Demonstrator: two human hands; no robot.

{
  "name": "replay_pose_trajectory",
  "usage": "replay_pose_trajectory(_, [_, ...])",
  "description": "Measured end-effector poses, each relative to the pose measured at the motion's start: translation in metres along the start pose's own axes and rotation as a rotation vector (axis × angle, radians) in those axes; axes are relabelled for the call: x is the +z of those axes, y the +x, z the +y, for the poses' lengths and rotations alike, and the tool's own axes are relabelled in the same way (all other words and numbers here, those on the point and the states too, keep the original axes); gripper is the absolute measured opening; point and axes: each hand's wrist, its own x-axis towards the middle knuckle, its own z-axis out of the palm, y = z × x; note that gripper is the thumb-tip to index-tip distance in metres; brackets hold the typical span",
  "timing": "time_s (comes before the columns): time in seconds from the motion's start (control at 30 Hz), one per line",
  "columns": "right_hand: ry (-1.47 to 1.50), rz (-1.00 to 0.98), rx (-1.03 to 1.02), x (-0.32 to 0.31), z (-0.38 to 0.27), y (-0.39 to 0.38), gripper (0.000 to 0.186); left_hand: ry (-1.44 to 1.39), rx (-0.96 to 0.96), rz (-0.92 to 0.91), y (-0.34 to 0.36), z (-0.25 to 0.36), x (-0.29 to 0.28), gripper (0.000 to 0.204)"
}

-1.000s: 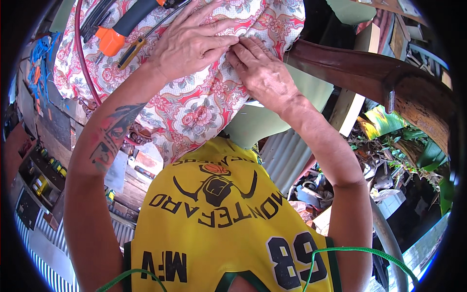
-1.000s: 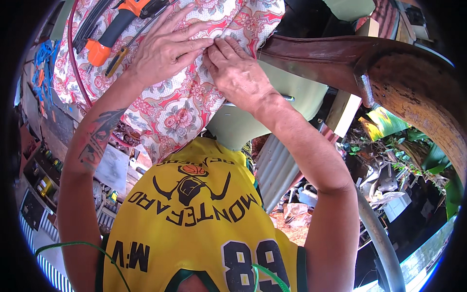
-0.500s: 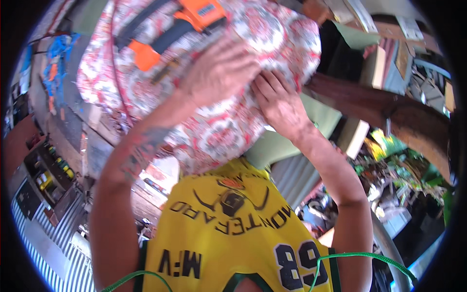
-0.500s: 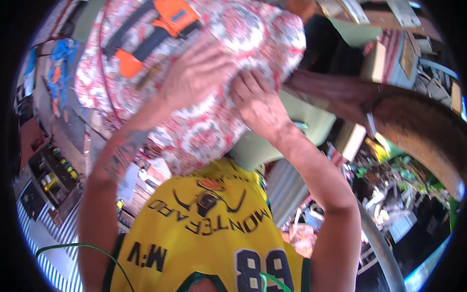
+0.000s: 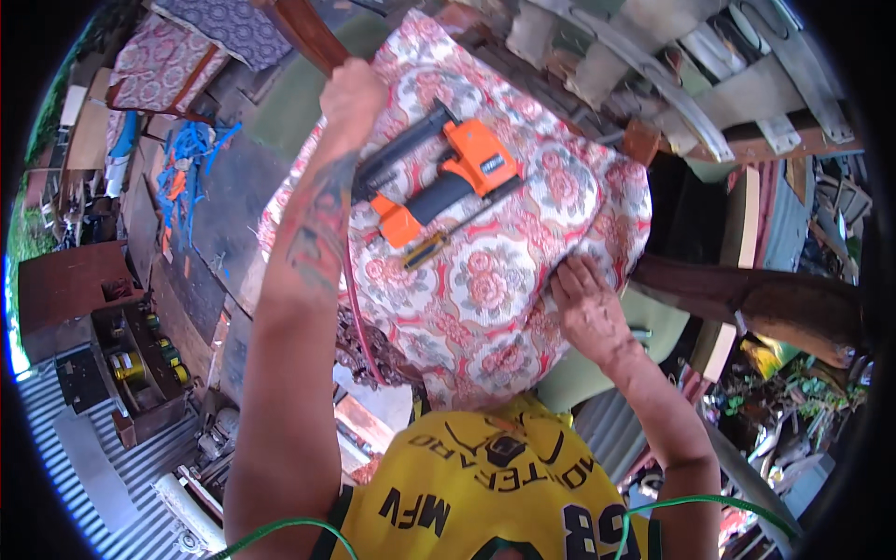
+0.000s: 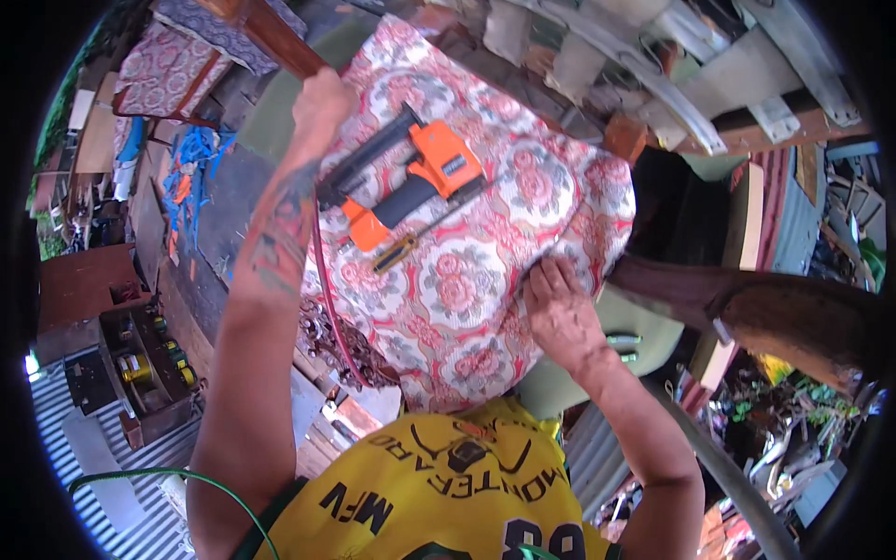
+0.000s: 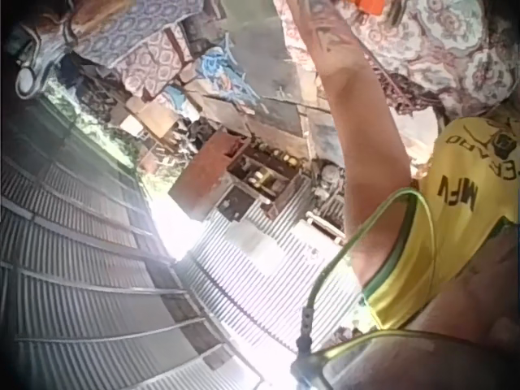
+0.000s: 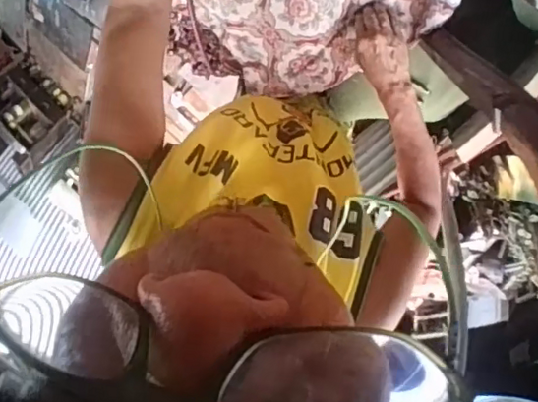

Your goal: The person uses a pry tool and shears to remove old fabric and staples from a chair seat, then uses a pneumatic staple gun to attach new floral fabric to the seat frame.

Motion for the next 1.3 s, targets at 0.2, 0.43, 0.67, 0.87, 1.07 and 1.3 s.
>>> replay_pose_trajectory(0.2, [0.093,0.007,0.116,-0.003,0.0,0.015,0.038,-0.041,0.065,-0.026,0.027,-0.017,-0.021,0.05])
replay_pose_trajectory(0.43, [0.215,0.001,0.233,-0.019,-0.006,0.02,0.038,-0.328,0.156,0.008,-0.033,-0.063,-0.068,0.053])
replay_pose_trajectory(0.67, [1.673,0.213,0.719,-0.028,-0.08,0.106,0.031,-0.989,0.105,-0.112,-0.134,-0.099,-0.1,0.032])
replay_pose_trajectory(0.87, [2.657,0.369,0.453,-0.054,-0.103,0.22,0.065,-1.078,0.137,-0.356,-0.257,-0.136,-0.12,0.036])
replay_pose_trajectory(1.07, [1.455,0.844,0.264,-0.018,-0.17,0.224,0.023,-1.45,-0.137,-0.18,-0.285,-0.083,-0.111,0.041])
replay_pose_trajectory(1.3, [1.645,0.653,1.058,-0.003,-0.149,0.187,0.034,-1.061,-0.286,-0.36,-0.23,-0.131,-0.09,0.034])
